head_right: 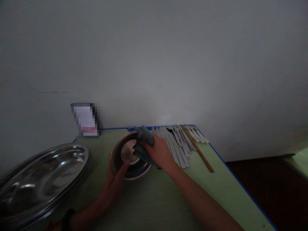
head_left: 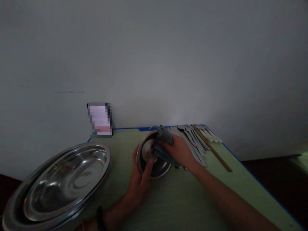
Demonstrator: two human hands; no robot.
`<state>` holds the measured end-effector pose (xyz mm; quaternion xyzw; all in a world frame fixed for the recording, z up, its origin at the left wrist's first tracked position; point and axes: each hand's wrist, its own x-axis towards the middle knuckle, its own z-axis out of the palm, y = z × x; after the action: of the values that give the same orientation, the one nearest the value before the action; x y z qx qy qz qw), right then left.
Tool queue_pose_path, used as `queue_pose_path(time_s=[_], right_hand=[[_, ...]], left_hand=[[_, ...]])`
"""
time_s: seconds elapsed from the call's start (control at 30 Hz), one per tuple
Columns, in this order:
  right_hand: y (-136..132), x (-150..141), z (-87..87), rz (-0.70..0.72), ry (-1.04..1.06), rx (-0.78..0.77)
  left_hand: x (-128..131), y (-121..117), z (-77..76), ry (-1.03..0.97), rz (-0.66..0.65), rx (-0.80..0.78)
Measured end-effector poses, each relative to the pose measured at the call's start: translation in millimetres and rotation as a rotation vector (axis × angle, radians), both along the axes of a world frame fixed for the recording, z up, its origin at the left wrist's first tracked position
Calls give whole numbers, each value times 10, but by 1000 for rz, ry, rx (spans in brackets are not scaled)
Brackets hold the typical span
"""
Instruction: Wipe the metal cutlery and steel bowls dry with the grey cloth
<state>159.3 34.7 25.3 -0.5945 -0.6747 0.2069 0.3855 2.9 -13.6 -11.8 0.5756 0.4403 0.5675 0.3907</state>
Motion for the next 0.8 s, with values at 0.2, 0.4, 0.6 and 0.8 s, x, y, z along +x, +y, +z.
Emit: queue_pose_path(time_s=[0.2,0.4,0.6,0.8], right_hand=[[-23,-70,-92,115,289,-162],[-13,9,10,136,190,-98],[12,148,488,87,-60,112],[59,233,1014,-13,-181,314]], left_hand=[[9,-4,-37,42,30,215],[-19,-9,-38,7,-6,113],[-36,-22,335,-3,-136,112],[43,228,1200,427,-62,153]])
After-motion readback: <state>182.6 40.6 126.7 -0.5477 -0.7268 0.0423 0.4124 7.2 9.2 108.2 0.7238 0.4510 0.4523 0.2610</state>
